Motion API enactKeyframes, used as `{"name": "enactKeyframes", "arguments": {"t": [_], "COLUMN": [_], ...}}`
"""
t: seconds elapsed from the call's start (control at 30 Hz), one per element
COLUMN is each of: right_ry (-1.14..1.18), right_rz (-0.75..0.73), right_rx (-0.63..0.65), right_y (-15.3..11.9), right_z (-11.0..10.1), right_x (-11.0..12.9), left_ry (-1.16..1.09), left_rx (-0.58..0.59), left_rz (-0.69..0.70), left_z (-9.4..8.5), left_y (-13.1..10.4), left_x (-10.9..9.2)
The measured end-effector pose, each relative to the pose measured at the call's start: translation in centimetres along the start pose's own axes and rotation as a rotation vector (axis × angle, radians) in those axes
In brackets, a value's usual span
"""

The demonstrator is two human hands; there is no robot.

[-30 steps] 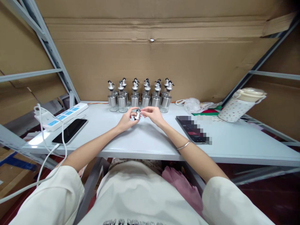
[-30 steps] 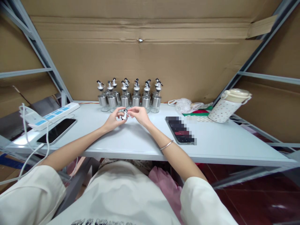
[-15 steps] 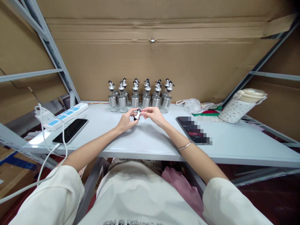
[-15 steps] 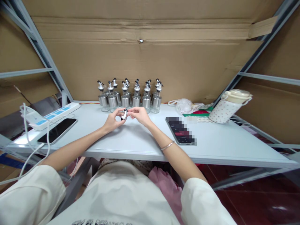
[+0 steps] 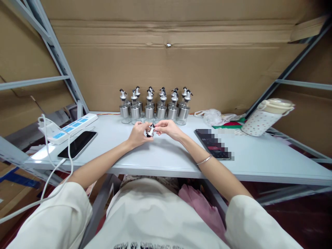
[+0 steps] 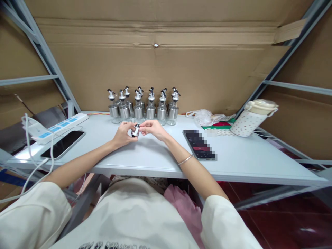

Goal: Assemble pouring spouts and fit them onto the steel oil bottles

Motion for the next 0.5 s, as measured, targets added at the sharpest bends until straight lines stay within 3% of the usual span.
{"name": "enactKeyframes", "arguments": {"t": [0.3, 0.5], "right_ry": [0.044, 0.055], "right_rz": [-0.019, 0.038], "right_rx": [0.013, 0.174], "right_y": [-0.1, -0.9], "right_z": [0.6, 2.0], "right_x": [0.4, 0.1], "left_ry": [-0.083, -0.154], "left_rx": [-0.060, -0.035], "left_rz": [-0.040, -0.053], "left_z": [-0.5, -0.4], "left_y": [0.0, 0.2], "left_x": [0.3, 0.4]}}
Point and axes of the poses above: each hand's wrist, its own y-axis towards the middle knuckle, its own z-axis out of the palm, x = y × z, the point moved 9 cm from there along y, towards the middle knuckle, and after that the axes turned 11 degrees about -x, right-handed, at the moved point
